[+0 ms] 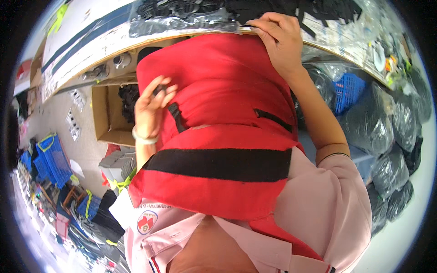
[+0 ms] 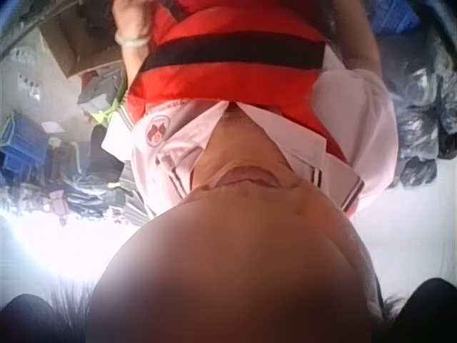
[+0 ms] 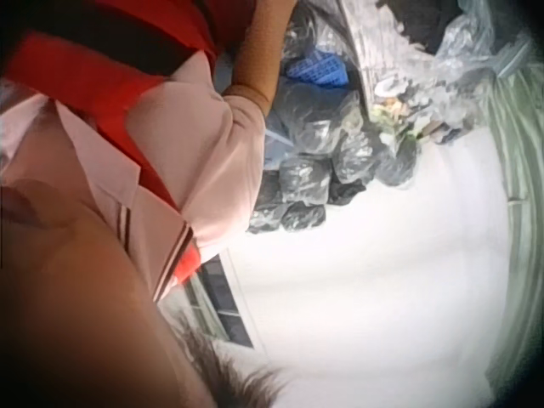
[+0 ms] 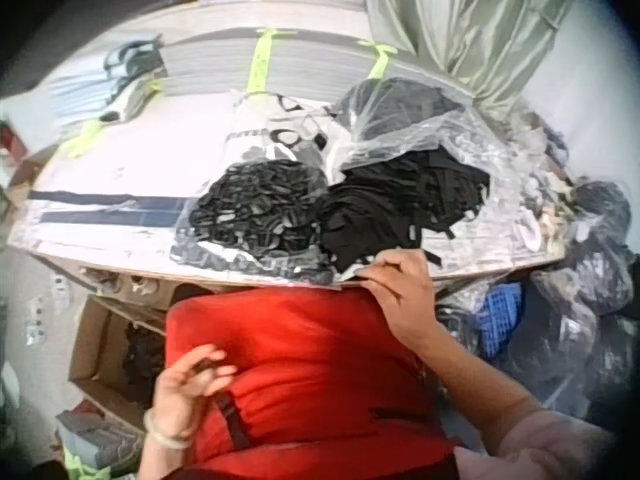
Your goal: Assembling plastic buckles onto nylon straps in a workshop setting.
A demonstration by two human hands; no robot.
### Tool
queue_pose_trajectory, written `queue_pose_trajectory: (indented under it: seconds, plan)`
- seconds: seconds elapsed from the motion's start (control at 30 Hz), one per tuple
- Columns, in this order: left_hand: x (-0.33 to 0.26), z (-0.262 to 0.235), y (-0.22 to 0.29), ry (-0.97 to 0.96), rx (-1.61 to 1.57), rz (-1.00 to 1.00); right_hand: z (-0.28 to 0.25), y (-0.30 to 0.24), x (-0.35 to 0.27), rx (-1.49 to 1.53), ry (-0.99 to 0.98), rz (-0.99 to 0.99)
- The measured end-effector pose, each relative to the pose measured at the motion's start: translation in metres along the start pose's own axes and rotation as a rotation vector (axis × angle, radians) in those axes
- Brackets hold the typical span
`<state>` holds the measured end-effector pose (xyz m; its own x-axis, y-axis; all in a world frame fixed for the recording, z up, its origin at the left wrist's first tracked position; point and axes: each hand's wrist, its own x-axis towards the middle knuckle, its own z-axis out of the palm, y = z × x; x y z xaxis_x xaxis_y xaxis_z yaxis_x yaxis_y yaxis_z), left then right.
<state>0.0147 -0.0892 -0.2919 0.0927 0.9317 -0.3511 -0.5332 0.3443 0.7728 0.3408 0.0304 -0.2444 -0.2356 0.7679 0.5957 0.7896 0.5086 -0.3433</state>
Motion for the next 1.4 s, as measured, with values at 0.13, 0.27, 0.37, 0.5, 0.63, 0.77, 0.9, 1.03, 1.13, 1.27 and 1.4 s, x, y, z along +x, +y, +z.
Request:
queue_pose_trajectory:
  seconds: [0.13, 0.27, 0.37, 0.5, 0.63, 0.77, 0.9, 1.03, 1.13, 1.27, 1.4]
  plan:
    - [0.012, 0.032, 0.0, -0.159, -0.043, 0.03, -0.009, -0.069, 0.014, 0.404, -0.194, -0.07]
    - [0.015, 0.034, 0.003, -0.245, -0.122, -0.041, 0.019, -0.098, -0.004, 0.849, -0.636, 0.27]
    - [0.013, 0.03, -0.003, -0.159, -0.124, -0.07, 0.04, -0.102, -0.023, 0.839, -0.646, 0.212]
    - [0.016, 0.018, -0.006, -0.165, -0.072, -0.198, 0.06, -0.101, -0.024, 0.865, -0.683, 0.155]
    - [0.022, 0.008, -0.017, -0.267, -0.619, -0.39, 0.051, -0.107, -0.014, 0.964, -0.802, 0.386]
    - [0.025, 0.01, -0.019, -0.193, -0.806, -0.461, 0.047, -0.114, -0.011, 1.062, -0.929, 0.579]
    - [0.026, 0.016, -0.018, -0.2, -0.785, -0.431, 0.049, -0.11, -0.014, 1.016, -0.927, 0.572]
    - [0.023, 0.019, -0.017, -0.185, -0.695, -0.373, 0.05, -0.115, -0.014, 1.032, -0.911, 0.568]
    - [0.023, 0.024, -0.016, -0.184, -0.716, -0.371, 0.048, -0.118, -0.011, 1.009, -0.916, 0.577]
    - [0.025, 0.027, -0.018, -0.159, -0.704, -0.361, 0.051, -0.121, -0.012, 1.11, -0.845, 0.607]
    - [0.026, 0.027, -0.017, -0.177, -0.658, -0.312, 0.051, -0.121, -0.01, 1.246, -0.877, 0.713]
